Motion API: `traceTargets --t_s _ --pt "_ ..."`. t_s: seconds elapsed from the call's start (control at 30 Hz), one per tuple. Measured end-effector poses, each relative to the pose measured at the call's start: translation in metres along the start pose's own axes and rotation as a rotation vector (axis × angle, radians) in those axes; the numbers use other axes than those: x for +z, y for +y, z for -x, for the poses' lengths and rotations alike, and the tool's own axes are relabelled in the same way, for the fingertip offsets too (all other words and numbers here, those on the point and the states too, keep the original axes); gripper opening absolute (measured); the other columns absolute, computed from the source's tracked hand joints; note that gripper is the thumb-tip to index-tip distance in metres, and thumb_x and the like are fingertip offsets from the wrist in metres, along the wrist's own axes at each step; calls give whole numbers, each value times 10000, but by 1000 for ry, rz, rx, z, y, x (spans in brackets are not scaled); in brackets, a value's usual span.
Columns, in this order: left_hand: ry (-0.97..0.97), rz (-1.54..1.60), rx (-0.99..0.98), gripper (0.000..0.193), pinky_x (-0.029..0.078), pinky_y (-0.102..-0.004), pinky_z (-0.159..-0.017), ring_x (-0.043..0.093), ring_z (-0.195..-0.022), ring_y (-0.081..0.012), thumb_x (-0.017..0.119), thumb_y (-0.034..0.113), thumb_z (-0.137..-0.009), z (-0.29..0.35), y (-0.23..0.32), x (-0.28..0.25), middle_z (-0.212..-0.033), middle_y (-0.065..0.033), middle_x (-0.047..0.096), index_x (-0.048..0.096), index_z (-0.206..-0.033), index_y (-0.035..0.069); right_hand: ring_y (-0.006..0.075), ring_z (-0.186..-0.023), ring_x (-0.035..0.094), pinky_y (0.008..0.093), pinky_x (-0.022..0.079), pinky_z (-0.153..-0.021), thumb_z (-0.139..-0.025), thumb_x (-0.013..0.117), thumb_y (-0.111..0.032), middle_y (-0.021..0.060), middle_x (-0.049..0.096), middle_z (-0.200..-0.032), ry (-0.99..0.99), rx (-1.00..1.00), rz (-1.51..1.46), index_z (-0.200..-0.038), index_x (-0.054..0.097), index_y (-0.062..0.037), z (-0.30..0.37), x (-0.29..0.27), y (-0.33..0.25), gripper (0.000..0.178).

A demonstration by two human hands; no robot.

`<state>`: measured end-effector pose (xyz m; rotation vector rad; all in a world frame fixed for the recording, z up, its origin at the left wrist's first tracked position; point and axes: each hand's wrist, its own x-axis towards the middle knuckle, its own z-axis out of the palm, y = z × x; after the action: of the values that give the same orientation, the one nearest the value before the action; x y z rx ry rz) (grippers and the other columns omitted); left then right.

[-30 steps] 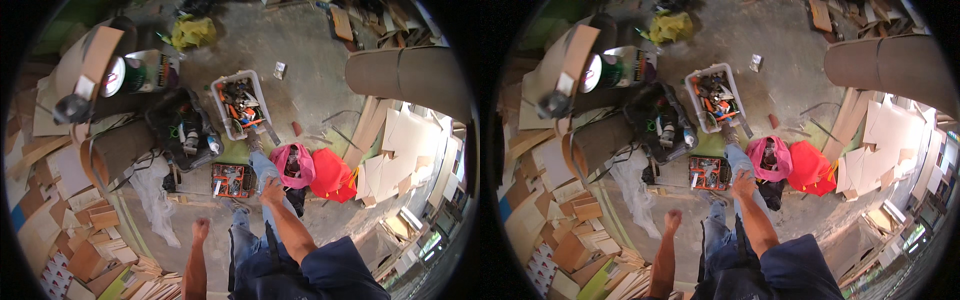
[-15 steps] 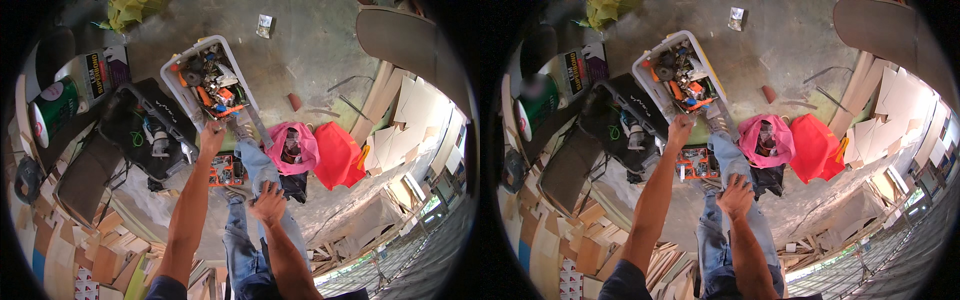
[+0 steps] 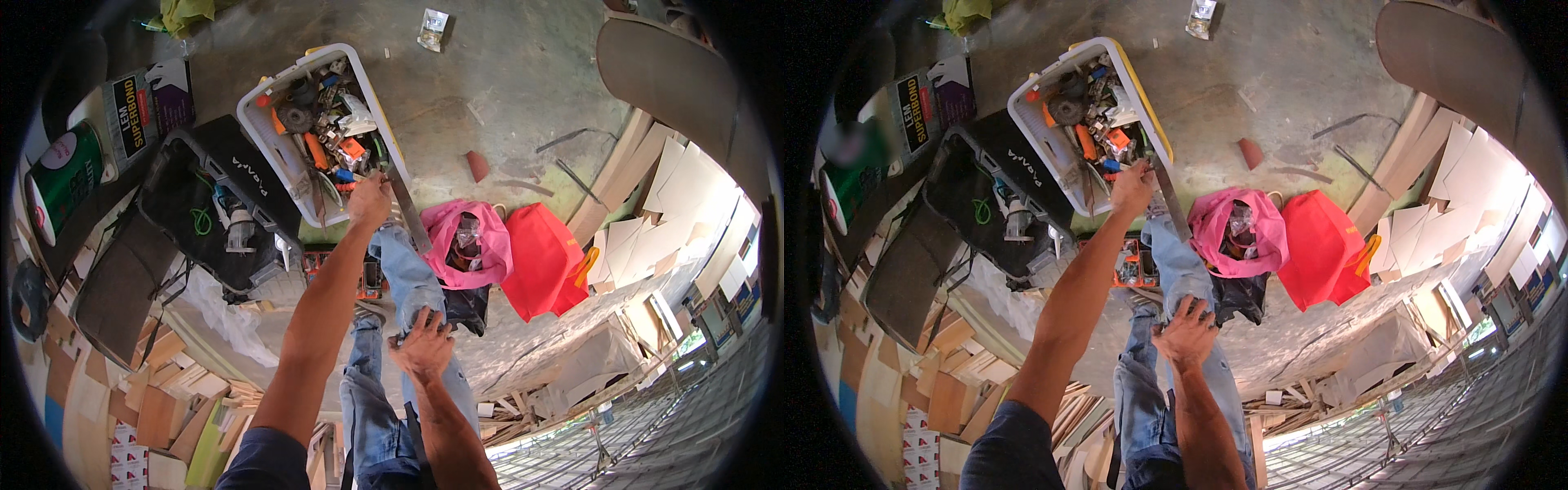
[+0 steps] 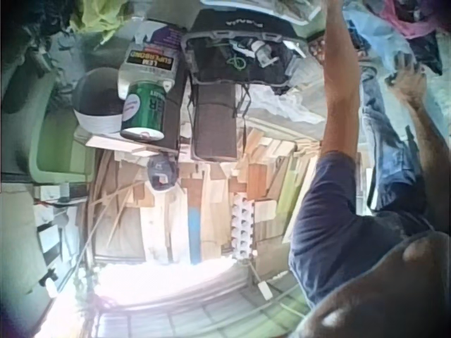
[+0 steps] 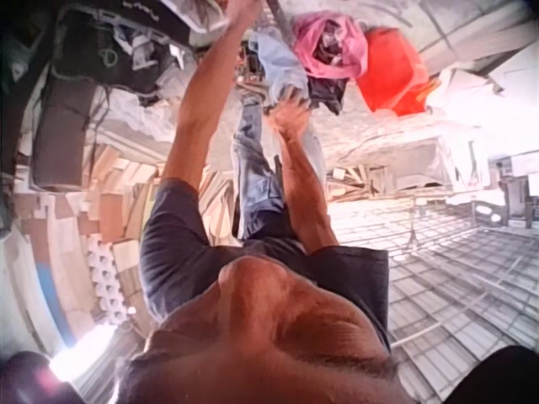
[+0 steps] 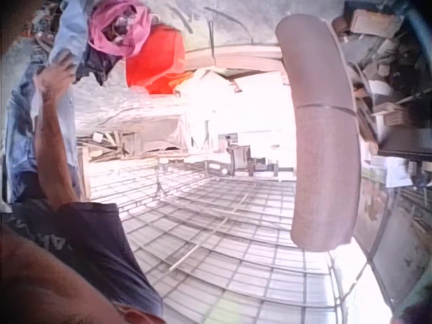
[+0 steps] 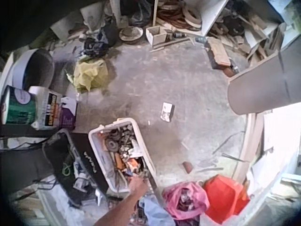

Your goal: The person joins wooden frame pieces on a workbench, aligns a corner brace, and later retrieves a fastener from a tool bin in a workshop.

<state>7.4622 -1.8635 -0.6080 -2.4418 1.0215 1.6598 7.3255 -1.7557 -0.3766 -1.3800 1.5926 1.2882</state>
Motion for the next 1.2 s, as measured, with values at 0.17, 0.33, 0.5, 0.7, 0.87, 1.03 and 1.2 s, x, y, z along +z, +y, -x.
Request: traceTargets --t_s 0.17,0.33,0.5,0.7,0.87,1.03,1.2 --pt "240 202 171 167 525 -461 -717 673 -843 -389 587 190 -926 21 -31 -18 -874 -186 692 632 -1058 98 421 -1176 496 512 458 -900 -698 718 -545 202 448 -1306 25 -22 20 -1405 345 -23 1 3 -1 955" --pt "631 573 72 162 437 -292 -563 555 -580 -160 570 153 -964 31 -68 -59 -682 -70 623 627 -1057 32 421 -1187 490 527 444 -907 -698 717 -549 201 441 -1315 25 -19 24 -1408 342 -23 4 -1 -6 959" --pt "553 982 27 293 350 -216 -464 449 -509 -49 553 261 -1011 47 -83 -105 -721 -27 623 624 -1103 -8 422 -1200 483 530 438 -911 -701 716 -549 201 440 -1319 10 -5 40 -1405 346 -24 5 -4 -11 954" --pt "587 1094 64 319 339 -199 -474 462 -521 -47 575 283 -1002 44 -70 -129 -718 -33 624 642 -1065 -23 428 -1226 468 519 425 -959 -699 707 -540 210 428 -1388 -4 10 46 -1447 344 -27 5 -4 -15 977" --pt "649 1091 83 315 342 -220 -491 449 -522 -54 600 281 -989 38 -47 -131 -679 -23 621 672 -1030 -23 396 -1197 480 526 425 -929 -738 674 -586 202 419 -1358 -1 -2 109 -1432 328 -29 5 -2 -16 955" --pt "702 1104 66 328 339 -215 -499 445 -529 -53 614 291 -980 46 -35 -135 -674 -23 616 683 -1028 -26 377 -1164 496 527 430 -916 -734 676 -580 189 444 -1297 15 -8 113 -1400 354 -27 4 -1 -17 924" --pt "708 1112 66 347 333 -213 -508 432 -546 -51 614 288 -981 60 -38 -136 -674 -20 597 680 -1069 -41 377 -1150 504 531 432 -910 -724 694 -554 183 447 -1284 21 -4 103 -1381 366 -28 3 0 -16 903"
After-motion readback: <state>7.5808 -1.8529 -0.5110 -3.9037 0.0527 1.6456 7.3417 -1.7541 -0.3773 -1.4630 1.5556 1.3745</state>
